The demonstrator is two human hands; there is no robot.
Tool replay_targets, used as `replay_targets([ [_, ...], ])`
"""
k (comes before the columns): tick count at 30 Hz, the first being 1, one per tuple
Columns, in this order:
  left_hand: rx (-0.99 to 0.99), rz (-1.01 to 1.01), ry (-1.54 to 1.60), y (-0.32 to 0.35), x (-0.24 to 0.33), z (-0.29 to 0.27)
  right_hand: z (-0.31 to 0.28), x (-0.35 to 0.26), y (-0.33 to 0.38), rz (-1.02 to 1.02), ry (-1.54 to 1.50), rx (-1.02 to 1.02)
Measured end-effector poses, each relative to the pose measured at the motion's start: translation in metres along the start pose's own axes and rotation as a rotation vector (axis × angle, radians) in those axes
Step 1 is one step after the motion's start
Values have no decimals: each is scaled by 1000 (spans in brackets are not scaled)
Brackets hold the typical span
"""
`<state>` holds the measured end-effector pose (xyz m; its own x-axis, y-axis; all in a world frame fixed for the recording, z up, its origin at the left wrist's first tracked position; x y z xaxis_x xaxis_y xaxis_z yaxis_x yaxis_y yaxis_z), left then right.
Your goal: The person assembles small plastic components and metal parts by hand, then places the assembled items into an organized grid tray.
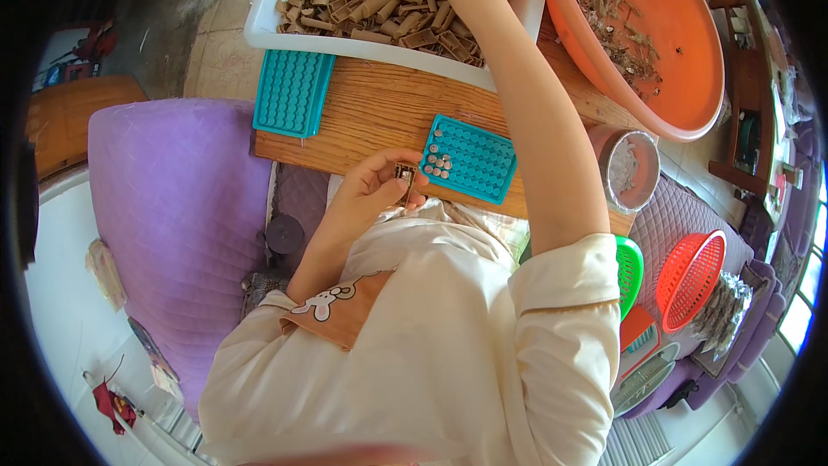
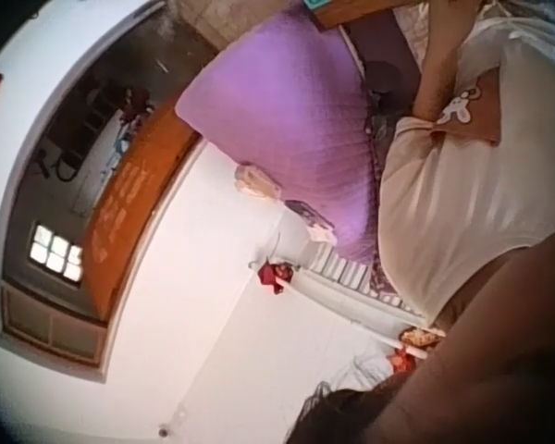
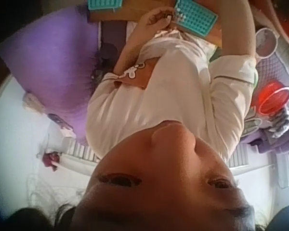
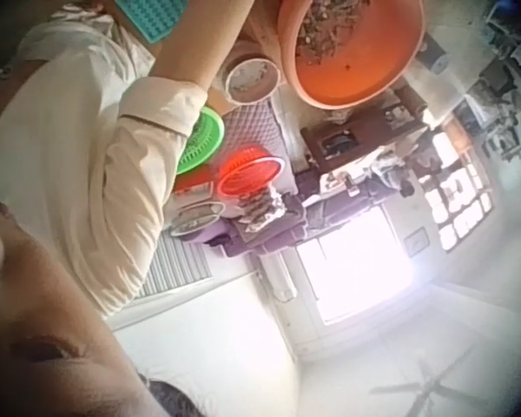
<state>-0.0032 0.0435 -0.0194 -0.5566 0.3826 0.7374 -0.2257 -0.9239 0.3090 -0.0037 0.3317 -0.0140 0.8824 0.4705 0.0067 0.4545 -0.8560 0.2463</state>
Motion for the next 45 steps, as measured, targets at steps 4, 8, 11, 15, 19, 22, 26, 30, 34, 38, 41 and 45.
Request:
replay_targets([
  [4,-6,71,41,-4,4,-3,0,0,2,12,-156,-37],
  [8,45,115,130,-4,9,-8,-9,9,14,-197,-533,-190],
  [11,27,109,164,-3,17,-6,-26,5,53,-303,-973,-219],
  [15,-23,163,348,-13,26,1,-42,9,105,-293,-1384,-70],
  [19,32,303,324,-19,38,2,-39,13,146,-280,-1561,62],
  [22,86,382,318,-20,45,4,-33,15,174,-244,-1441,212],
  [26,116,466,332,-22,48,11,-30,13,208,-182,-1270,295],
  [30,111,483,311,-22,48,21,-24,4,227,-246,-1375,323],
  [34,91,532,280,-20,48,26,-22,-3,241,-283,-1449,294],
  [38,88,517,200,-17,48,30,-13,-5,250,-237,-1602,244],
  [41,70,545,173,-15,49,34,-10,-7,256,-246,-1678,271],
  [45,67,578,166,-16,48,40,-4,-11,261,-274,-1680,342],
])
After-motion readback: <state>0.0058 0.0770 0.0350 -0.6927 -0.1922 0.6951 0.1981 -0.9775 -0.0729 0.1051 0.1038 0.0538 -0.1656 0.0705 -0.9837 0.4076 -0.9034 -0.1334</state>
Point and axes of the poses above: each hand's wrist, its own y-axis away from the middle knuckle, its own z-axis out of the palm, x = y × z, the point moved 7 cm from there along -y, towards the middle knuckle, and after that the axes turned 13 degrees about -x, right-handed, at the moved point
